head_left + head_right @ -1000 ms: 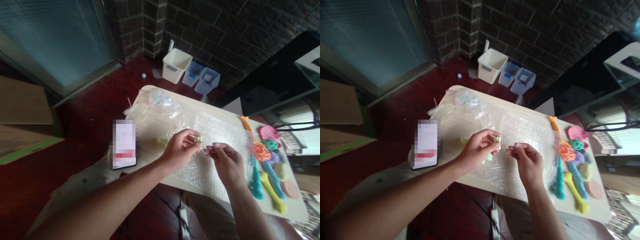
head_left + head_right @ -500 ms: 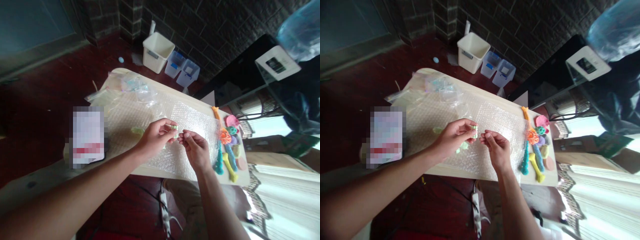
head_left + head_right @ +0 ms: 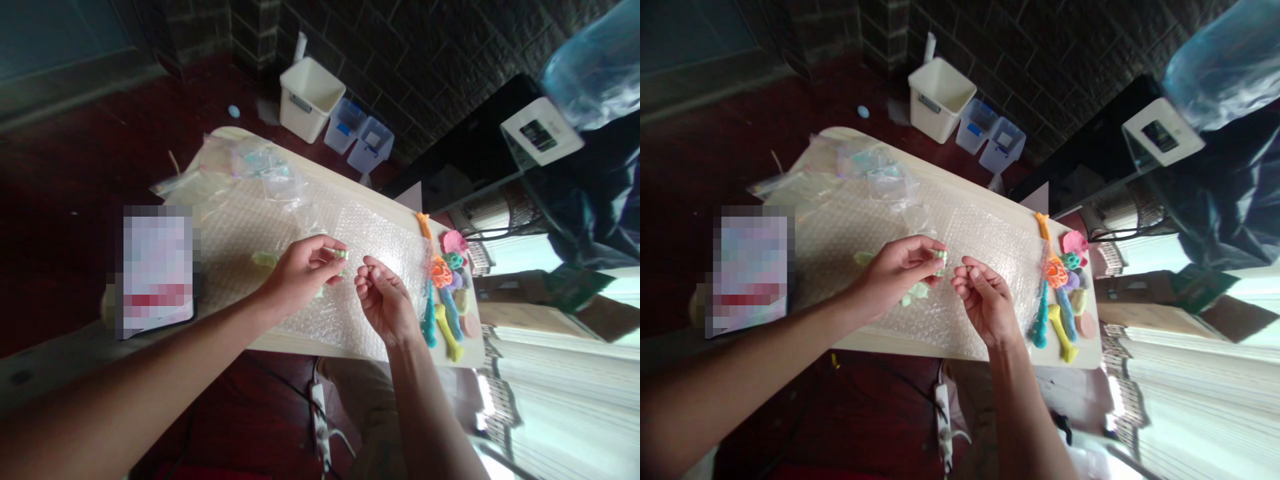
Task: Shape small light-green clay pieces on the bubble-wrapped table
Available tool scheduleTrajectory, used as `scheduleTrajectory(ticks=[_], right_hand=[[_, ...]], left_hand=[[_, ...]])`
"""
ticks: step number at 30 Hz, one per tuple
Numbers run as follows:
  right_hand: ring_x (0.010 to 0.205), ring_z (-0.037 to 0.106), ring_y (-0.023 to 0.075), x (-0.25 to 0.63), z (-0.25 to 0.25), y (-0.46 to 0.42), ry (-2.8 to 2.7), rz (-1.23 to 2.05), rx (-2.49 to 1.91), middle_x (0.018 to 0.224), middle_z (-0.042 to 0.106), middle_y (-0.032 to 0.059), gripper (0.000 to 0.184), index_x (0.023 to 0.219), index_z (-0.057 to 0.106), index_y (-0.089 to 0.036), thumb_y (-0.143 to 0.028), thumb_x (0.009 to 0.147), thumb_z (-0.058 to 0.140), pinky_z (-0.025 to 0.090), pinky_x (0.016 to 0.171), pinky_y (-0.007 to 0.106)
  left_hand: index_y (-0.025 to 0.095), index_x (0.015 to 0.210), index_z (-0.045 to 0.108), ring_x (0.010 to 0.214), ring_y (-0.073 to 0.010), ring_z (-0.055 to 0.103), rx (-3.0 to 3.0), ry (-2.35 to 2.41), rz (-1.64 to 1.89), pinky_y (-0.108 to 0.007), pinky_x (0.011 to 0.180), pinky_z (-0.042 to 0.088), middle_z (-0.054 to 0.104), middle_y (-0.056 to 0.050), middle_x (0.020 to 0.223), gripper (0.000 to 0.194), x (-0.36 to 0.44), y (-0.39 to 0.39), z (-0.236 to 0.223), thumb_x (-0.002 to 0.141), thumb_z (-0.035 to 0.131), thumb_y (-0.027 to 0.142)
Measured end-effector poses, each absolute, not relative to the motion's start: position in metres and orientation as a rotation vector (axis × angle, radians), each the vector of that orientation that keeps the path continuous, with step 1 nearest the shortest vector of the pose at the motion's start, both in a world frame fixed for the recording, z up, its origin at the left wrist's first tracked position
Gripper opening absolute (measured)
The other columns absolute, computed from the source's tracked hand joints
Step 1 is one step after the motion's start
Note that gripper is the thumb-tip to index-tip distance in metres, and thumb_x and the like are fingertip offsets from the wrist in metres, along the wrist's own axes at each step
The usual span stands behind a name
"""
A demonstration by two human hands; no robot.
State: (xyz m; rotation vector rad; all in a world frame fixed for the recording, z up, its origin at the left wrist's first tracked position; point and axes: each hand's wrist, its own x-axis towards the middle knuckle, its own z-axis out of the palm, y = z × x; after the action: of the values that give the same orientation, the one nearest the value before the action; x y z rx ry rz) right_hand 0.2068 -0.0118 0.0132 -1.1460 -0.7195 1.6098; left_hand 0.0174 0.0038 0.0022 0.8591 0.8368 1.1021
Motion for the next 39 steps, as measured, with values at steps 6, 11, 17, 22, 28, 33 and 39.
scheduleTrajectory(ticks=[6, 11, 17, 22, 28, 33, 39], right_hand=[[0.056, 0.064, 0.0074, 0.2086, 0.0152, -0.0136, -0.702, 1.612, -1.117, 0.069, 0.073, -0.0025, 0.026, 0.086, 0.079, -0.023, -0.037, 0.072, 0.095, 0.052, 0.047, 0.012], [0.052, 0.061, 0.0054, 0.2112, 0.0154, -0.0141, -0.668, 1.637, -1.087, 0.062, 0.07, -0.0048, 0.028, 0.075, 0.075, -0.024, -0.036, 0.067, 0.099, 0.048, 0.044, 0.009], [0.065, 0.07, 0.0096, 0.2132, 0.0135, -0.0153, -0.712, 1.587, -1.126, 0.078, 0.078, -0.0005, 0.026, 0.088, 0.082, -0.027, -0.032, 0.068, 0.098, 0.059, 0.055, 0.015], [0.067, 0.069, 0.0082, 0.2134, 0.0138, -0.0156, -0.706, 1.591, -1.092, 0.08, 0.078, -0.0015, 0.026, 0.081, 0.082, -0.028, -0.026, 0.062, 0.1, 0.058, 0.058, 0.013], [0.058, 0.059, 0.0087, 0.2133, 0.017, -0.0147, -0.728, 1.619, -1.073, 0.071, 0.069, -0.0025, 0.025, 0.081, 0.077, -0.026, -0.034, 0.067, 0.097, 0.051, 0.047, 0.015], [0.049, 0.046, 0.0078, 0.2149, 0.0168, -0.0141, -0.757, 1.643, -1.073, 0.06, 0.055, -0.0063, 0.033, 0.079, 0.069, -0.025, -0.047, 0.073, 0.093, 0.038, 0.036, 0.012], [0.055, 0.049, 0.0071, 0.2128, 0.0166, -0.013, -0.763, 1.629, -1.011, 0.065, 0.054, -0.0064, 0.035, 0.076, 0.066, -0.026, -0.041, 0.07, 0.096, 0.046, 0.046, 0.012]], left_hand=[[0.015, 0.105, 0.069, 0.069, -0.0127, 0.068, 0.854, 0.84, 1.103, -0.027, 0.068, 0.056, 0.067, 0.0, 0.079, 0.022, 0.0172, 0.0041, 0.0024, 0.085, 0.075, 0.024], [0.015, 0.104, 0.07, 0.069, -0.0131, 0.068, 0.849, 0.83, 1.103, -0.027, 0.068, 0.057, 0.067, 0.0, 0.079, 0.021, 0.0173, 0.0035, 0.0018, 0.085, 0.075, 0.025], [0.015, 0.105, 0.07, 0.069, -0.0137, 0.069, 0.851, 0.838, 1.098, -0.028, 0.067, 0.056, 0.067, -0.001, 0.079, 0.023, 0.0182, 0.0039, 0.0008, 0.085, 0.075, 0.025], [0.015, 0.105, 0.07, 0.068, -0.013, 0.069, 0.843, 0.829, 1.089, -0.028, 0.068, 0.056, 0.067, 0.0, 0.079, 0.023, 0.0186, 0.0039, 0.0007, 0.085, 0.075, 0.024], [0.015, 0.104, 0.07, 0.069, -0.0131, 0.068, 0.825, 0.815, 1.1, -0.028, 0.069, 0.058, 0.067, 0.0, 0.079, 0.022, 0.019, 0.0031, 0.0005, 0.085, 0.075, 0.023], [0.015, 0.104, 0.07, 0.07, -0.0132, 0.069, 0.831, 0.808, 1.095, -0.027, 0.068, 0.058, 0.067, 0.0, 0.079, 0.022, 0.0189, 0.0032, 0.0007, 0.084, 0.075, 0.023], [0.014, 0.105, 0.07, 0.068, -0.0123, 0.069, 0.838, 0.805, 1.093, -0.025, 0.067, 0.056, 0.067, 0.0, 0.077, 0.022, 0.0189, 0.0029, -0.0004, 0.085, 0.075, 0.022]])
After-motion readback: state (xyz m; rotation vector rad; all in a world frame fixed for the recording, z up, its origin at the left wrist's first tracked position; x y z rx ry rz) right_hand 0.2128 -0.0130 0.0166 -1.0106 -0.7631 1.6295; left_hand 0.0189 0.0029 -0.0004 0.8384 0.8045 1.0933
